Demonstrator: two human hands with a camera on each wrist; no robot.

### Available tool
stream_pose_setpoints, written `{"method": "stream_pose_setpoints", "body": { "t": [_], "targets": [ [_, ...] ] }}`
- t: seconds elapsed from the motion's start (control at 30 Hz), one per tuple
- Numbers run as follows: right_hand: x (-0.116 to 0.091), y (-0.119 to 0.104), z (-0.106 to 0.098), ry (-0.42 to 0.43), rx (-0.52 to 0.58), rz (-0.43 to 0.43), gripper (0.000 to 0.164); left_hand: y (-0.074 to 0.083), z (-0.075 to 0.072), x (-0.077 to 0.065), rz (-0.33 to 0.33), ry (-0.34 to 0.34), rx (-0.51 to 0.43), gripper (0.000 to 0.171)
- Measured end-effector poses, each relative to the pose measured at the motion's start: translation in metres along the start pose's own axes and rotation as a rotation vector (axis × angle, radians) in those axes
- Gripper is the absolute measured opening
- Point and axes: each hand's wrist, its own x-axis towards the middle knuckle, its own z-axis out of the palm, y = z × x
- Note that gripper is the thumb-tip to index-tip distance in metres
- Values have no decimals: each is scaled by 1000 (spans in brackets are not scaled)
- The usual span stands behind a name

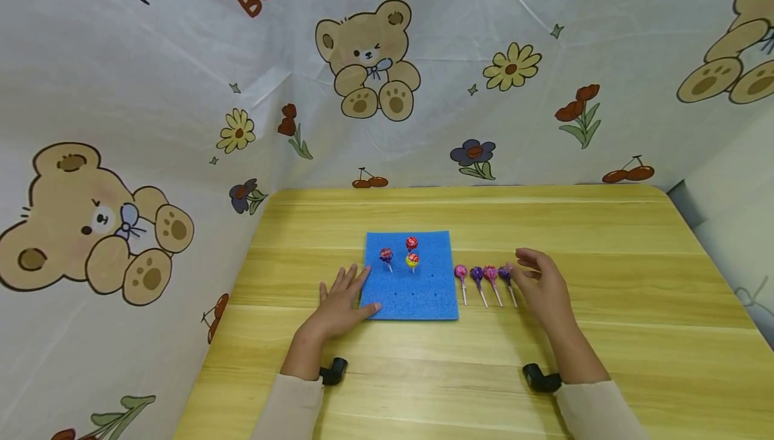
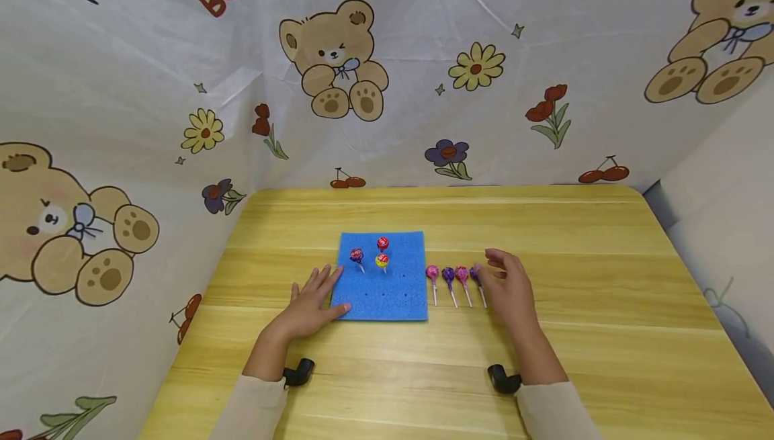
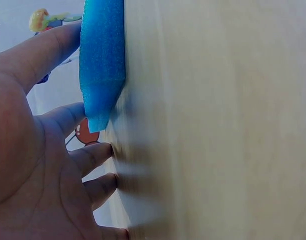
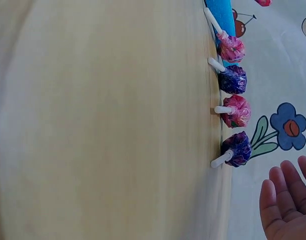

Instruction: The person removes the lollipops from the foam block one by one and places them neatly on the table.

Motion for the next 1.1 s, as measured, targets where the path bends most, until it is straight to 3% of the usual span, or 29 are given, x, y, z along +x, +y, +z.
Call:
{"method": "stream_pose_setpoints", "body": {
  "t": [0.53,0.77,1.1],
  "targets": [
    [-6,-3,13,46,132,-89,44,0,1,-1,-2,6,-2,84],
    [-13,-24,17,51,144,-143,40,1,0,-1,-6,5,-14,84],
    [-8,-15,35,-27,140,-147,41,1,0,-1,-4,2,-22,84]
  ]
}}
